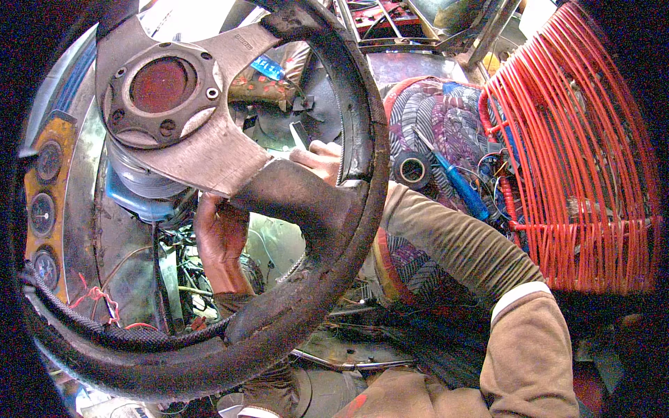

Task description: The person works on the vehicle's steering column wiring, using a flashlight to illuminate the area and manipulating wires and connectors behind the steering wheel. The person adjusts and connects components within the exposed wiring harness.

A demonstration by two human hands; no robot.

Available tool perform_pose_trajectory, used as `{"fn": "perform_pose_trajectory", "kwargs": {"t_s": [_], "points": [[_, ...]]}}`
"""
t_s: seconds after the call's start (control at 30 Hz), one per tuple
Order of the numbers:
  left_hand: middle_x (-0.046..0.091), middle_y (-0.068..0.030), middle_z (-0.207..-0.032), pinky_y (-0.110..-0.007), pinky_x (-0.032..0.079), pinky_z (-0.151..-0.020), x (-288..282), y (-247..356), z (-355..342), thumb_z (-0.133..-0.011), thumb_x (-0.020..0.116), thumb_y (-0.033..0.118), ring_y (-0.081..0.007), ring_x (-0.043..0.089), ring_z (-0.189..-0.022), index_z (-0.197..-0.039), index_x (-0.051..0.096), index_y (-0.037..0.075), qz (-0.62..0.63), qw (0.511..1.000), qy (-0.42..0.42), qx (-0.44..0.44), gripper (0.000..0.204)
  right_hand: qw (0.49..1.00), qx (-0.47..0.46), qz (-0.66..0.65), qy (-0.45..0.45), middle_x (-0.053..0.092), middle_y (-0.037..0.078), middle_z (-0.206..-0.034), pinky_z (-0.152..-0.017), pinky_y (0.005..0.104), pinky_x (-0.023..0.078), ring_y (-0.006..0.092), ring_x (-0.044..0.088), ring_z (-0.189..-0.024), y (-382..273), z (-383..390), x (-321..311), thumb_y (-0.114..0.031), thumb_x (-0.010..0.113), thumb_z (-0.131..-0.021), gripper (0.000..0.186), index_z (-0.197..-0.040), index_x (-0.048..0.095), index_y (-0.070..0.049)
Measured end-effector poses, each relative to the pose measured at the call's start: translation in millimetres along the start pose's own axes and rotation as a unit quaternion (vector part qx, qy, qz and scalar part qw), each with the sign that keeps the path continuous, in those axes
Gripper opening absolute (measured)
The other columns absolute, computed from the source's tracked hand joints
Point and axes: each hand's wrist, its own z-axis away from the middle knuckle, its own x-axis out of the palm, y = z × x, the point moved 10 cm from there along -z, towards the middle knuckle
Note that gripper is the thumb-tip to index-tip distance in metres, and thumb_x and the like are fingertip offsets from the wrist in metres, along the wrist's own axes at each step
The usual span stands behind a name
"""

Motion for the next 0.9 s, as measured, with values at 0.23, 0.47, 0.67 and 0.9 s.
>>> {"fn": "perform_pose_trajectory", "kwargs": {"t_s": [0.23, 0.47, 0.67, 0.9], "points": [[0.068, -0.0125, -0.096, -0.037, 0.053, -0.074, -1, -2, -2, -0.092, 0.064, 0.016, -0.0248, 0.064, -0.083, -0.113, 0.063, -0.003, 0.008, 1.000, -0.009, -0.004, 0.028, 0.946, 0.249, -0.209, 0.000, 0.068, 0.006, -0.112, -0.092, 0.0345, 0.052, 0.0187, 0.066, -0.101, 29, 11, 16, -0.014, 0.076, -0.081, 0.042, -0.120, 0.063, -0.004], [0.068, -0.0094, -0.094, -0.036, 0.053, -0.074, 6, 0, -2, -0.092, 0.065, 0.015, -0.0216, 0.064, -0.081, -0.111, 0.066, -0.001, 0.002, 1.000, -0.024, 0.002, 0.025, 0.964, 0.210, -0.144, -0.075, 0.064, 0.010, -0.114, -0.092, 0.0405, 0.050, 0.0273, 0.063, -0.104, 13, -4, 24, -0.018, 0.071, -0.082, 0.035, -0.114, 0.065, -0.005], [0.068, -0.0033, -0.094, -0.030, 0.055, -0.070, 2, -1, 2, -0.096, 0.065, 0.013, -0.0112, 0.063, -0.079, -0.109, 0.068, 0.002, -0.163, 0.986, 0.036, 0.006, 0.017, 0.987, 0.046, 0.131, -0.081, 0.061, 0.014, -0.116, -0.092, 0.0457, 0.048, 0.0347, 0.060, -0.107, -38, 13, -67, -0.021, 0.067, -0.083, 0.030, -0.109, 0.067, -0.007], [0.070, -0.0039, -0.094, -0.026, 0.051, -0.074, 5, -2, 7, -0.096, 0.067, 0.008, -0.0106, 0.062, -0.082, -0.110, 0.068, 0.001, -0.235, 0.968, 0.065, 0.054, 0.016, 0.822, 0.249, 0.507, -0.064, 0.057, 0.021, -0.118, -0.097, 0.0462, 0.044, 0.0379, 0.054, -0.112, -13, 75, -194, -0.028, 0.075, -0.085, 0.039, -0.110, 0.067, 0.001]]}}
